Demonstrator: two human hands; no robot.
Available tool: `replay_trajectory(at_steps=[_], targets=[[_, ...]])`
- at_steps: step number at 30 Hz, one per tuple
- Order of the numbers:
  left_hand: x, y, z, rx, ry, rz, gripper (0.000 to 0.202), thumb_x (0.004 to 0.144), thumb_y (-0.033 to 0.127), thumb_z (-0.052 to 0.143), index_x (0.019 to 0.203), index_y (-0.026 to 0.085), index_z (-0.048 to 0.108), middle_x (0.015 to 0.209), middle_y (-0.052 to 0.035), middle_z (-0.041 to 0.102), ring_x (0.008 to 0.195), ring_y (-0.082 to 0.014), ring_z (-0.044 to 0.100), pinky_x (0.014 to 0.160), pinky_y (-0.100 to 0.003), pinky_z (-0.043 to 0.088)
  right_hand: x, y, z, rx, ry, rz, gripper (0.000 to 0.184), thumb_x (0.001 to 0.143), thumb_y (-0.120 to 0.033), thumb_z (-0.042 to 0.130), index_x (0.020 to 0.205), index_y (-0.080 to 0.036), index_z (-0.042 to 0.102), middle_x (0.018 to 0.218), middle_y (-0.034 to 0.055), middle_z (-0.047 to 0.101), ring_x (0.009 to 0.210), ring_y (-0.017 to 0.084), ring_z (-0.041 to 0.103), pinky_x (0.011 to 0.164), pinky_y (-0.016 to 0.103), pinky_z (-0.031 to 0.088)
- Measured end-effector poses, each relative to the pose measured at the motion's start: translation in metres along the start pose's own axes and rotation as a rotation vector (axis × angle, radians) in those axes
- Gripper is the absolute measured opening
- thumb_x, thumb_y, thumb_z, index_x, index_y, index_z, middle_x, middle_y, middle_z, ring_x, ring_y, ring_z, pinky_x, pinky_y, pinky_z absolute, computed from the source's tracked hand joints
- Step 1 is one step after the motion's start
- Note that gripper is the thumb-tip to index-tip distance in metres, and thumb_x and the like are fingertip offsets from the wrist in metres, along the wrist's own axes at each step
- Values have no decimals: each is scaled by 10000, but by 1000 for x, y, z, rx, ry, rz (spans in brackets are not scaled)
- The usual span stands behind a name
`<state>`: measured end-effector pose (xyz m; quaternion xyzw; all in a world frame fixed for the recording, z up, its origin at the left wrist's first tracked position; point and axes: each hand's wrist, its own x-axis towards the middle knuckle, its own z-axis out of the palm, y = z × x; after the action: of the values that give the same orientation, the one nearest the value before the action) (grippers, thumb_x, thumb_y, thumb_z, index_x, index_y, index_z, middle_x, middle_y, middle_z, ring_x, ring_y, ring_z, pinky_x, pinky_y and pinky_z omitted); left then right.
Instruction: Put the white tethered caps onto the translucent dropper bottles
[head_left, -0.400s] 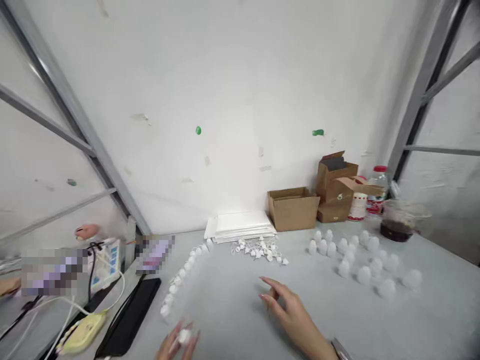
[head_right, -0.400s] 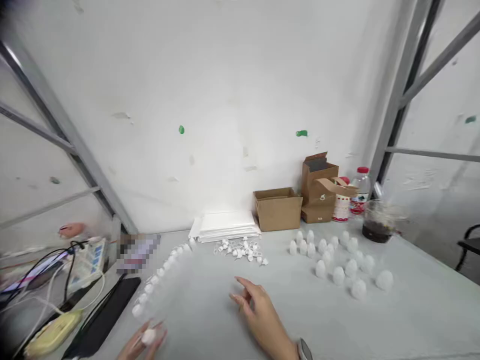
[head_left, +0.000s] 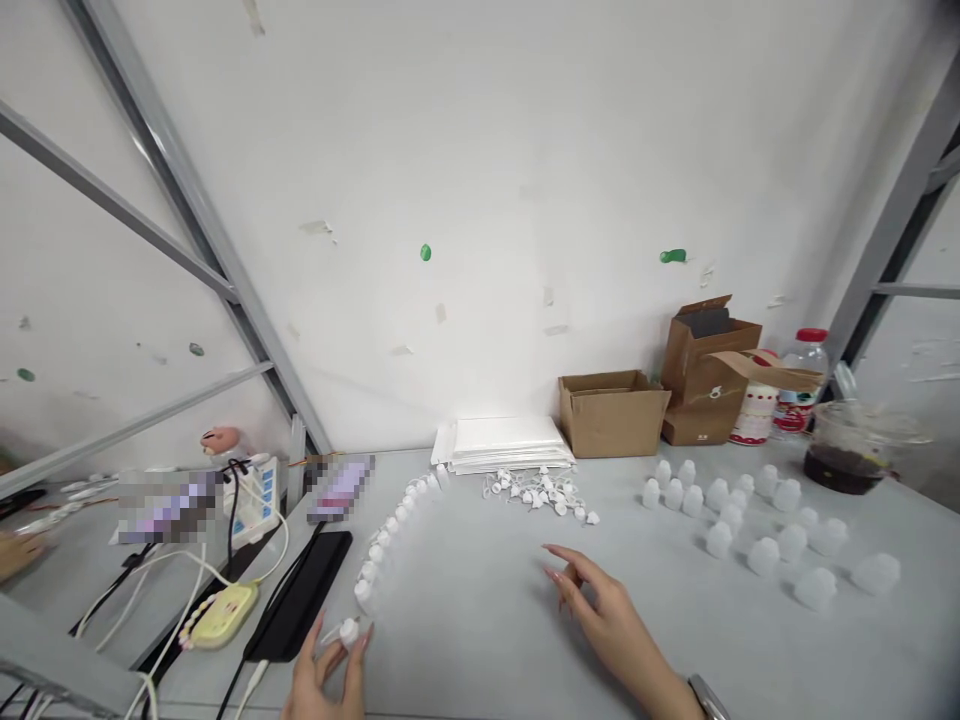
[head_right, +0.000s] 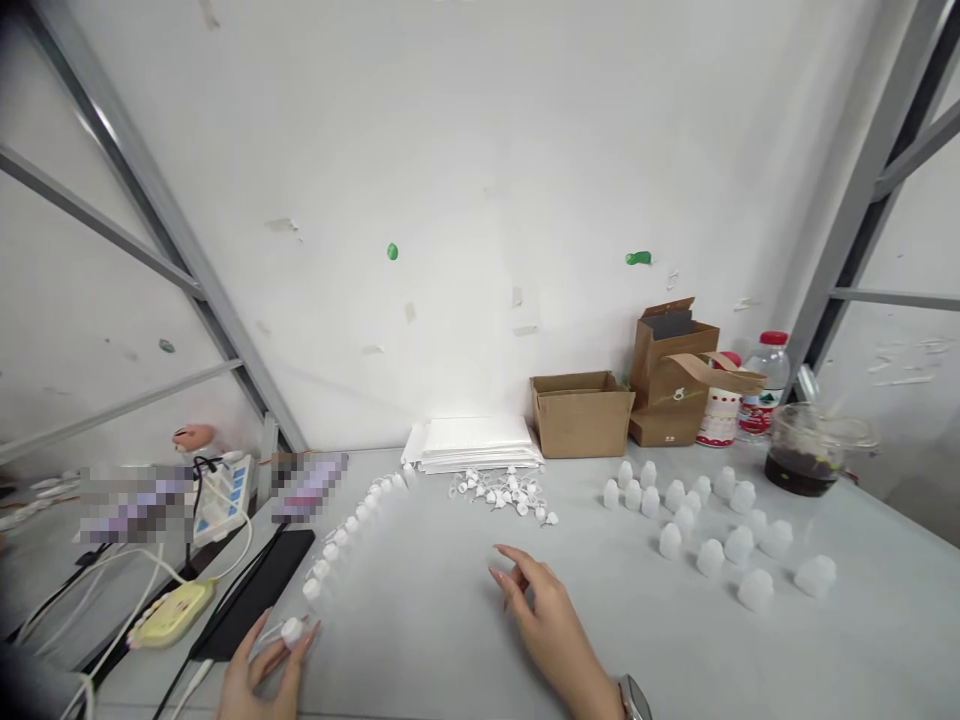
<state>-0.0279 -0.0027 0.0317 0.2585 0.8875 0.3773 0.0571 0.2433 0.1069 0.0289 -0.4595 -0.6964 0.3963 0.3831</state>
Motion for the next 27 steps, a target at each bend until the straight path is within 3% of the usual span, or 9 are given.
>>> replay_trajectory(at_steps=[12,19,27], targets=[[17,-21,21,49,17,122,535,733,481,478,1211,253,404,1026,-46,676,1048,-300,550,921,-447,371,0,0,0,-34,-33,13,394,848,-459,389,1106,-218,565,698,8,595,683,164,569,671,265,443],[26,-28,22,75,28,121,537,730,494,484,1204,253,409,1041,-47,673,1022,-300,570,902,-440,390,-1,-1,0,-52,-47,28,401,853,-469,377,1114,-222,556,719,16,602,699,169,569,669,269,443],[22,-20,19,63,45,168,661,671,539,530,1243,247,374,999,-62,680,1016,-314,573,897,-463,401,-1,0,1,-61,-48,25,398,855,-468,375,1107,-219,557,716,19,607,713,177,578,673,279,451]])
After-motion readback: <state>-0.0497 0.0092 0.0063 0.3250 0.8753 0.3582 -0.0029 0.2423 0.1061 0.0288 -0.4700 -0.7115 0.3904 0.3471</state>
